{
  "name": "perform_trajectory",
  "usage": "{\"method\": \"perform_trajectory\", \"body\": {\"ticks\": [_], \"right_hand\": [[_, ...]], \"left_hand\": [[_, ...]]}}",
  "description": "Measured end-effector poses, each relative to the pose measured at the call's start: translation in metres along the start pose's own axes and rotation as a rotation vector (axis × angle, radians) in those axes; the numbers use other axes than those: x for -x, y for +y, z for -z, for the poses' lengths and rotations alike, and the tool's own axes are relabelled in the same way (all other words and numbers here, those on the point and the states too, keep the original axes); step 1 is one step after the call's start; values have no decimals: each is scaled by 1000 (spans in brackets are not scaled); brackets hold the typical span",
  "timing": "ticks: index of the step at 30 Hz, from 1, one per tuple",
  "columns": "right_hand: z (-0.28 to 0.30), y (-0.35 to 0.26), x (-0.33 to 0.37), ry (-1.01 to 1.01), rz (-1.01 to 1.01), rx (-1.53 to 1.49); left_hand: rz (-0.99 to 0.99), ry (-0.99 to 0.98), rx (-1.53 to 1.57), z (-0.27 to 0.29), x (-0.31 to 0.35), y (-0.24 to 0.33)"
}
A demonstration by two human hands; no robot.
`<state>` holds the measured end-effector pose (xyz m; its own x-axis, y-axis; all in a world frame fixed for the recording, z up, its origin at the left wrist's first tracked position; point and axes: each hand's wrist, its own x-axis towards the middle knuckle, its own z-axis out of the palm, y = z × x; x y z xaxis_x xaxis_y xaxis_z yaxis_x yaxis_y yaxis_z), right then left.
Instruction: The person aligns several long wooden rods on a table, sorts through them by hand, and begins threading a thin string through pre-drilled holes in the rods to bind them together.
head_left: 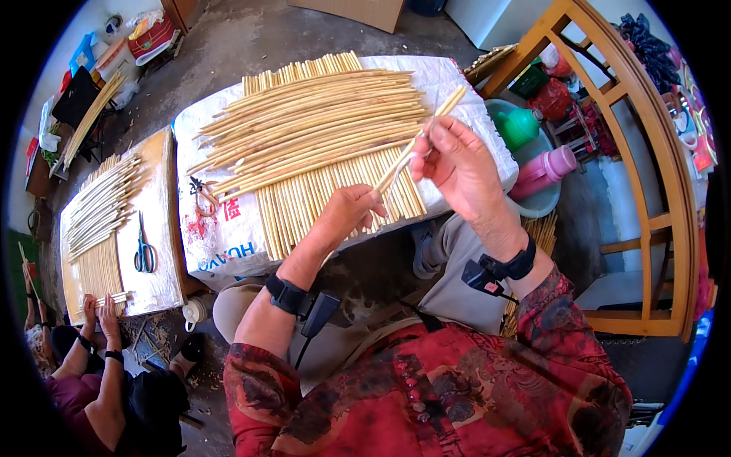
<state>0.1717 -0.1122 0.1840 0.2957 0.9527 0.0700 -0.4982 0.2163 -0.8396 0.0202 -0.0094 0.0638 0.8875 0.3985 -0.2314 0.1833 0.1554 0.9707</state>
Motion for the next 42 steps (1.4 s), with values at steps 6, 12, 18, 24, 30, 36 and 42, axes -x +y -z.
{"method": "perform_trajectory", "body": {"ticks": [6, 12, 18, 24, 30, 36, 42], "right_hand": [[14, -27, -18, 78, 134, -46], [30, -37, -14, 200, 189, -33], [83, -48, 2, 391, 200, -18], [92, -41, 25, 420, 165, -29], [60, -51, 36, 238, 116, -25], [56, -65, 52, 224, 151, -70], [95, -70, 81, 327, 155, -92]], "left_hand": [[60, 3, 76, -4, -1, -5], [75, -34, 39, -14, -3, 1], [92, -13, 72, -12, -1, 11], [147, 26, 129, -10, -2, 5], [82, 81, 166, -11, -14, -3], [93, 120, 80, -21, -12, 2], [105, 106, 28, -34, -9, -13]]}}
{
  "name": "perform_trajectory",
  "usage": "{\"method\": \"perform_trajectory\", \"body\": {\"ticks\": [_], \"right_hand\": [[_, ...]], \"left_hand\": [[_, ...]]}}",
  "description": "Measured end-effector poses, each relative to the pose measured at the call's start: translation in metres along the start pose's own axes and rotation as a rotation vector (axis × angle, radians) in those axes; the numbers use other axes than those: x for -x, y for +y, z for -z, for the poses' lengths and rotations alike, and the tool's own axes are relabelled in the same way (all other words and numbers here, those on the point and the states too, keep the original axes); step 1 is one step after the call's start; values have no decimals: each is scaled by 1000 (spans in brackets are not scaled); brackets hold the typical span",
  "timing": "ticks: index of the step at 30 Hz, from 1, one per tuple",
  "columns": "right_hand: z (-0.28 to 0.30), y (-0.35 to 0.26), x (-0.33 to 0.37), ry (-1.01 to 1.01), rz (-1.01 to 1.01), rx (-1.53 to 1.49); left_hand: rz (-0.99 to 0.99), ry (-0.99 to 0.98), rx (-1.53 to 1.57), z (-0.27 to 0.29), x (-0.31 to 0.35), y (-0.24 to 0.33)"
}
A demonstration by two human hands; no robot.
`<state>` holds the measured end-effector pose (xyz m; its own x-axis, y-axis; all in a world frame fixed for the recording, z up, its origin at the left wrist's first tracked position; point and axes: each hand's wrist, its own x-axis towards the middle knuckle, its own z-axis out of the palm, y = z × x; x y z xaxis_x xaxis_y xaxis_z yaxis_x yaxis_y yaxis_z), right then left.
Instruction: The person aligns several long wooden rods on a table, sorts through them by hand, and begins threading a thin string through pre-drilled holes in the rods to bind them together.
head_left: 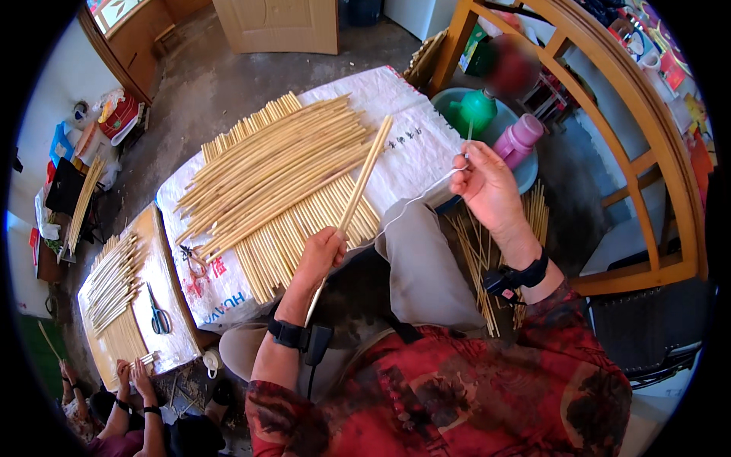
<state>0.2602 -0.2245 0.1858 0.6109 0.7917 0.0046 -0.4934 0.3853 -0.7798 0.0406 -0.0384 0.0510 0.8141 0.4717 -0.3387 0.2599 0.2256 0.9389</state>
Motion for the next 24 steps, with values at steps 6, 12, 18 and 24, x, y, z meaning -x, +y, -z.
{"method": "perform_trajectory", "body": {"ticks": [6, 12, 18, 24], "right_hand": [[77, -7, 36, 229, -14, 81], [120, -12, 52, 333, -5, 39], [142, -14, 54, 307, -1, -25], [150, -18, 51, 300, 37, -37]], "left_hand": [[112, -18, -58, -21, 10, 4], [36, 81, -12, -37, -1, 12], [-47, 81, -104, -64, -21, 3], [-63, 141, -162, -78, -34, 4]]}}
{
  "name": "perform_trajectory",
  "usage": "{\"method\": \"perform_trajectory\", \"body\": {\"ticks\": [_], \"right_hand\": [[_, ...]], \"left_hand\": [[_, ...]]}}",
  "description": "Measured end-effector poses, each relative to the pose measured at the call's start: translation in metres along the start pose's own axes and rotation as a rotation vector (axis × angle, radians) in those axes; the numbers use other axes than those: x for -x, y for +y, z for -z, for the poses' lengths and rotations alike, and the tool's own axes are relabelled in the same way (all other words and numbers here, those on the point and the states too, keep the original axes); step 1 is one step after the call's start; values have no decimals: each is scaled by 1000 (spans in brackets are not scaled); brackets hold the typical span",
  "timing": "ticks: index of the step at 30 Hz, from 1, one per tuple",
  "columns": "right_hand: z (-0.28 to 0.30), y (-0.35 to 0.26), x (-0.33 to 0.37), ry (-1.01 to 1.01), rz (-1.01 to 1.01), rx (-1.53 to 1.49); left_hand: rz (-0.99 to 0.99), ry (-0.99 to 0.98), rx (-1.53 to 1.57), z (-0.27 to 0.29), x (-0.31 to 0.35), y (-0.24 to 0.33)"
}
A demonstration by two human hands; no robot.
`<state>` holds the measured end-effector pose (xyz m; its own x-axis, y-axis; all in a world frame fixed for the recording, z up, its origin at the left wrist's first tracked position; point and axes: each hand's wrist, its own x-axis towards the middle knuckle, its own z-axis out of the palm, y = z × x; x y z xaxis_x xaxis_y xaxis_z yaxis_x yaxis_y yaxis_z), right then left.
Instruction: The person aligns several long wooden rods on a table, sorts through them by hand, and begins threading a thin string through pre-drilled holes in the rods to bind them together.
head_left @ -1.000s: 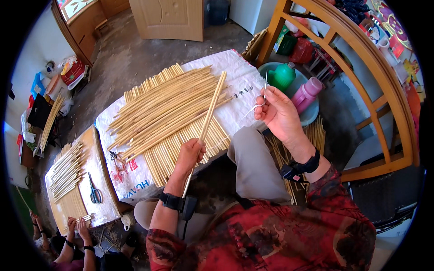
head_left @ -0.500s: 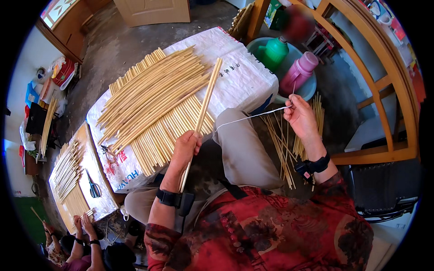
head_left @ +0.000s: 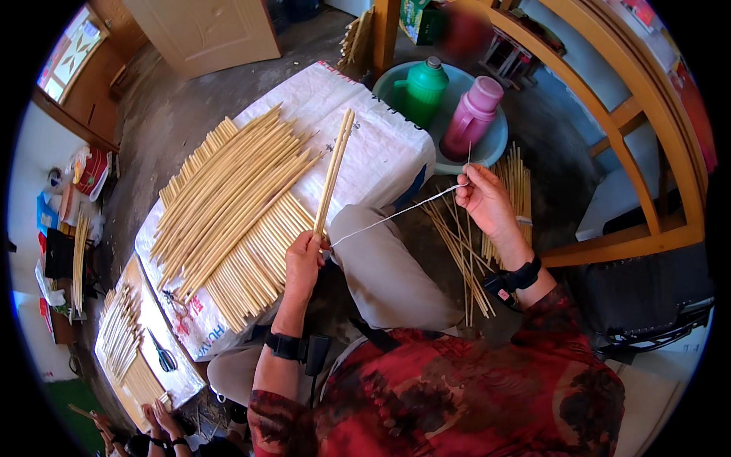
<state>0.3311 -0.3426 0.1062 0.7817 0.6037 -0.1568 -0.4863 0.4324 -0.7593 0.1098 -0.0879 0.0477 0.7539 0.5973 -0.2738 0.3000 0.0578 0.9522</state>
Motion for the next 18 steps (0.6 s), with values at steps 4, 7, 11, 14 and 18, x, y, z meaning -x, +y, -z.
{"method": "perform_trajectory", "body": {"ticks": [4, 7, 11, 14, 18], "right_hand": [[-9, -11, -8, -67, 37, 34], [-28, -19, -18, -137, 74, 66], [-66, -25, -35, -247, 79, 123], [-99, -24, -42, -324, 72, 143], [-145, -21, -50, -405, 44, 178]], "left_hand": [[21, -82, -63, -6, -4, 1], [59, -189, -51, 0, -7, 8], [108, -270, -85, 14, -1, 27], [53, -321, -184, 22, 0, 28], [-55, -328, -422, 37, 7, 38]]}}
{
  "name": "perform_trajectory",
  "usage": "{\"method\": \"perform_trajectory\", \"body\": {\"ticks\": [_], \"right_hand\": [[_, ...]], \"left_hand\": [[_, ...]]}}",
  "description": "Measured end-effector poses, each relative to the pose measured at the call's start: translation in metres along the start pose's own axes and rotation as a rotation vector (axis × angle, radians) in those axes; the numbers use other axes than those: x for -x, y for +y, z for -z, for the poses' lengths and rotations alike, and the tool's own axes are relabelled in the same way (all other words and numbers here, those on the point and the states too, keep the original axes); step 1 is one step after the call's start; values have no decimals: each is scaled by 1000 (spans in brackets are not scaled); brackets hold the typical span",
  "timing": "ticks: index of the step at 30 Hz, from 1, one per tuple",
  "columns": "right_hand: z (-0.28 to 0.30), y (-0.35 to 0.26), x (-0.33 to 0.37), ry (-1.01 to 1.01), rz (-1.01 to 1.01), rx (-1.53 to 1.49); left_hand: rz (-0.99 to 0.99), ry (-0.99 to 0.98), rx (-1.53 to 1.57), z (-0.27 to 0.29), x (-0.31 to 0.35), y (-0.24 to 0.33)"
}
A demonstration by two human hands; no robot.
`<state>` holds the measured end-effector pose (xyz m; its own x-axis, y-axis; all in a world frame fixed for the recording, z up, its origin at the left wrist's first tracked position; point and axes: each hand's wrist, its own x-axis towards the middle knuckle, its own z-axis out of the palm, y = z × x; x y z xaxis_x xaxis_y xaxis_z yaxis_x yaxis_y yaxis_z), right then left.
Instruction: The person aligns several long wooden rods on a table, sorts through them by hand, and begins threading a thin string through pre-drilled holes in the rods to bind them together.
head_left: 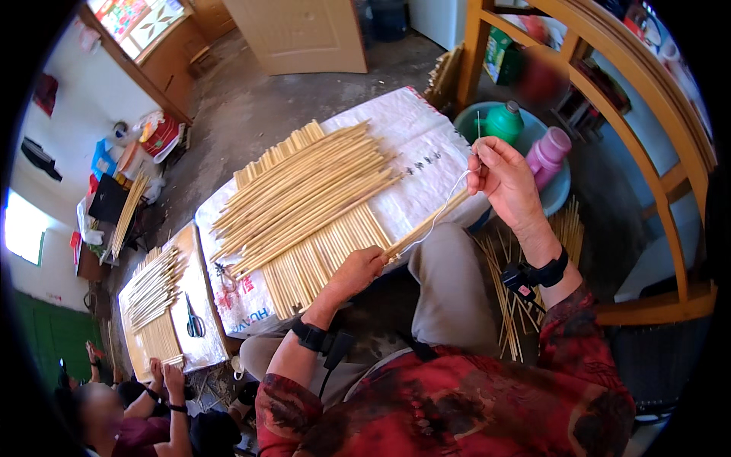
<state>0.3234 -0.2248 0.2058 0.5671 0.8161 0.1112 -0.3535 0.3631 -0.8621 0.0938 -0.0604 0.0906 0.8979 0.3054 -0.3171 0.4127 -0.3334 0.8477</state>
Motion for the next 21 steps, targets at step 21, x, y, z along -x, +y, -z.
{"method": "perform_trajectory", "body": {"ticks": [21], "right_hand": [[-147, 154, -214, -160, -196, 431]], "left_hand": [[205, -25, 749, 29, 50, -86]]}}
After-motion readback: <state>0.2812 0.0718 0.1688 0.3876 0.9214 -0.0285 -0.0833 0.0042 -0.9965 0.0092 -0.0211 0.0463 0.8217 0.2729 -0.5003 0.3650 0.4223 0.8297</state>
